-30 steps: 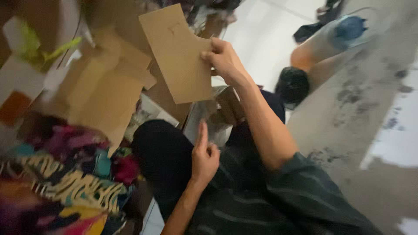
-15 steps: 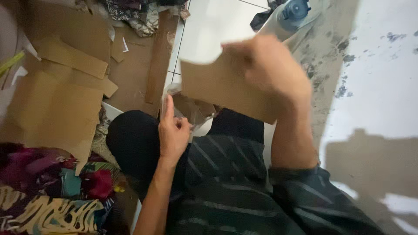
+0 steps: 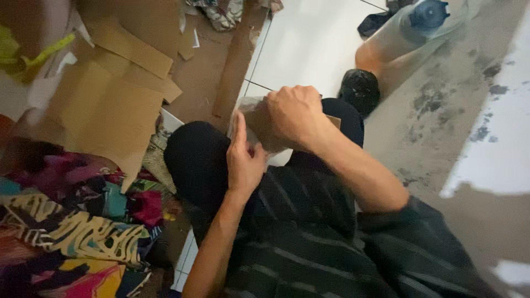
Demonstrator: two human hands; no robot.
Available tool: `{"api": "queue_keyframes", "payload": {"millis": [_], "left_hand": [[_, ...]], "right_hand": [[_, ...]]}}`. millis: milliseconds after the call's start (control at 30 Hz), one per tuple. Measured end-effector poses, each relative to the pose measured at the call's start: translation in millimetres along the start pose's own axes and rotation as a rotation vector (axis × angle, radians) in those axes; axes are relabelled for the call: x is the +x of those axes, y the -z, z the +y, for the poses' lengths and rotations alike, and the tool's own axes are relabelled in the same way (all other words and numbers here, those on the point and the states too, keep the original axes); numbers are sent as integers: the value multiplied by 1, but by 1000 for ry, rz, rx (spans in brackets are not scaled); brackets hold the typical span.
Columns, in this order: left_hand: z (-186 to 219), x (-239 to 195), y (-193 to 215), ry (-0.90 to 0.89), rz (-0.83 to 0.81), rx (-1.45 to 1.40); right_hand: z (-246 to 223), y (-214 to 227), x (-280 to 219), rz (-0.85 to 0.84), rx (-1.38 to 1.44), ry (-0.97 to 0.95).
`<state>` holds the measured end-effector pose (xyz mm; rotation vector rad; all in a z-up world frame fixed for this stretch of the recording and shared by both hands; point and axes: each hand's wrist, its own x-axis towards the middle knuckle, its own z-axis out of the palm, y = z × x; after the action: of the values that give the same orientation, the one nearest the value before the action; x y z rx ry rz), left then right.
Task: The person sits on the floor and handles several cardboard pieces, removing them from plastic bags and arranging them on a patterned surface. They repeatedly pick up, inspect, and place the pieces in a specific order.
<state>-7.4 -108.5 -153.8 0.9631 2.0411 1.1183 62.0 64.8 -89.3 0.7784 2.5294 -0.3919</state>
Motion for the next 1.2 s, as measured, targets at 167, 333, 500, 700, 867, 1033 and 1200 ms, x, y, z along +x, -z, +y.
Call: {"api": "queue_keyframes", "payload": {"millis": [167, 333, 500, 700, 867, 1033, 1200], "left_hand": [[-2, -4, 5, -74, 27, -54], [-2, 0, 19, 202, 29, -29], [3, -6, 18, -98, 7, -53], [-4, -14, 31, -37, 64, -98], [-11, -32, 30, 91, 9, -46], [-15, -40, 29, 0, 64, -94], [-22, -39, 38, 13, 44, -123]], "right_hand": [[-3, -9, 35, 238, 177, 299], [-3, -32, 69, 27, 50, 295], [-17, -41, 85, 43, 341, 267], [0, 2, 112, 5, 271, 277], [-84, -10, 187, 145, 222, 184], [-159, -85, 249, 791, -196, 499], [-138, -96, 285, 800, -242, 658]]}}
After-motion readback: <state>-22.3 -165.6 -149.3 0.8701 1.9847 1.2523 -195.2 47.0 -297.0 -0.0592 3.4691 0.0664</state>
